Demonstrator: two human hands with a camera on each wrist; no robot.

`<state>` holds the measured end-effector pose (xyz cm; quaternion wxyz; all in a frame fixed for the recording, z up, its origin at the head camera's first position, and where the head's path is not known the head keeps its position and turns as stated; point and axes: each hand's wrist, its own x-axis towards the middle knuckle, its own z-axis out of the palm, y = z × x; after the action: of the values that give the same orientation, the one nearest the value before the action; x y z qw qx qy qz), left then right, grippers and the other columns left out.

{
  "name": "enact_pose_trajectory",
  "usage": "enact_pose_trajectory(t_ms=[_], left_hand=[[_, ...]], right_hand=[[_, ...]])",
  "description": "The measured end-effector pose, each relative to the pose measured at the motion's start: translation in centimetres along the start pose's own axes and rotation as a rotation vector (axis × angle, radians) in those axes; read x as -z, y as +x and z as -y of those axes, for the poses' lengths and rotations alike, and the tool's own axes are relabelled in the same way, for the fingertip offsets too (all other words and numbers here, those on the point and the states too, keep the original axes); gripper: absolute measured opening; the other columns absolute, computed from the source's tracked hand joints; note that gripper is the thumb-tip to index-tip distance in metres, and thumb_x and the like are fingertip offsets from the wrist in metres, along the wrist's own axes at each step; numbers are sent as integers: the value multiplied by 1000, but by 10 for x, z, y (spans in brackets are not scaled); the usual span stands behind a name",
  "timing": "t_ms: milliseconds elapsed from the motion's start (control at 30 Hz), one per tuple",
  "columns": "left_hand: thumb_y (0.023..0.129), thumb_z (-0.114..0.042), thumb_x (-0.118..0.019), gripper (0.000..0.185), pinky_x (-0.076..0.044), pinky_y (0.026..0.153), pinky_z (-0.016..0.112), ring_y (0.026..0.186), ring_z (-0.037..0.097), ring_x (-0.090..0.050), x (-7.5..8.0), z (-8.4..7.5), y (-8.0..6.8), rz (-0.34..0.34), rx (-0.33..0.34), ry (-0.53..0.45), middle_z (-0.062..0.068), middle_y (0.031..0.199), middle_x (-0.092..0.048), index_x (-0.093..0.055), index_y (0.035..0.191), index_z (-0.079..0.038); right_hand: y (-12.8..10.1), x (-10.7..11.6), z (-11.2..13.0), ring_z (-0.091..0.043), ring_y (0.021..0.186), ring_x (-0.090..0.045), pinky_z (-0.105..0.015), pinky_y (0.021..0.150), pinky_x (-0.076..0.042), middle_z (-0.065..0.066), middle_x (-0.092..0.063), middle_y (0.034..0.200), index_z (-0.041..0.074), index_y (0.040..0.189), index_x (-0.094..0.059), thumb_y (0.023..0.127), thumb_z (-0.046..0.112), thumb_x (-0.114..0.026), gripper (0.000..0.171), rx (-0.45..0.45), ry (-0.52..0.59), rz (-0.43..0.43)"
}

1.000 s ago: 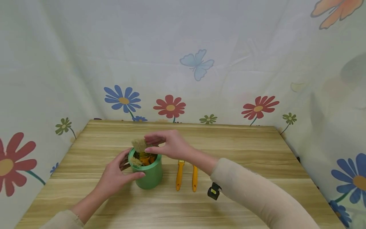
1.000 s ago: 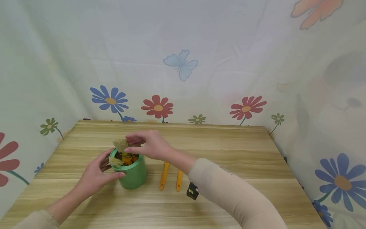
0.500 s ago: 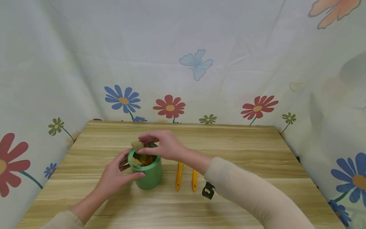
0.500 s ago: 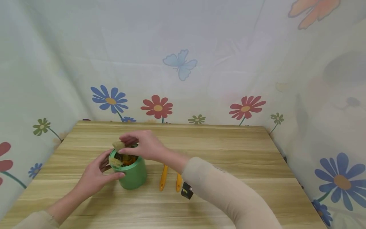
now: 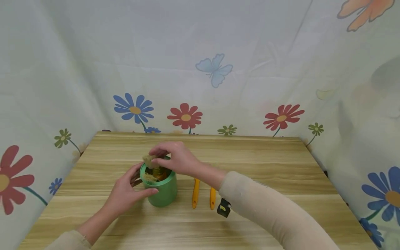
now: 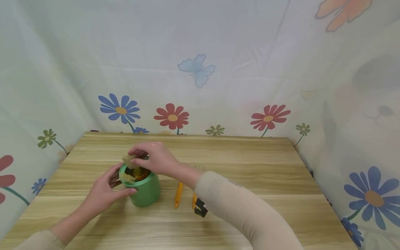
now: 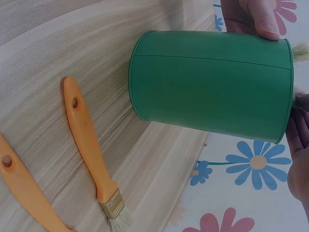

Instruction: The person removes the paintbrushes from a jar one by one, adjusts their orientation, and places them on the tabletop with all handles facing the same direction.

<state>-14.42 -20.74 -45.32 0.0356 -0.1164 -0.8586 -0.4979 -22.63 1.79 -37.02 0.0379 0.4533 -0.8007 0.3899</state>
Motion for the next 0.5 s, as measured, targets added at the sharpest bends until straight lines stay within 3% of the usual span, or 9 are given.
enact_pose_trajectory(t_ms=[500], left_hand=[[86, -32, -93, 93, -55, 110, 53, 140, 37, -57, 0, 1, 1, -2, -29, -5, 16, 153, -58, -43, 162, -12]], right_hand=[[-2, 12, 4, -8, 96, -74, -15, 88, -60, -4, -81, 107, 5, 115, -80, 98, 6, -79, 17, 87, 0, -73]])
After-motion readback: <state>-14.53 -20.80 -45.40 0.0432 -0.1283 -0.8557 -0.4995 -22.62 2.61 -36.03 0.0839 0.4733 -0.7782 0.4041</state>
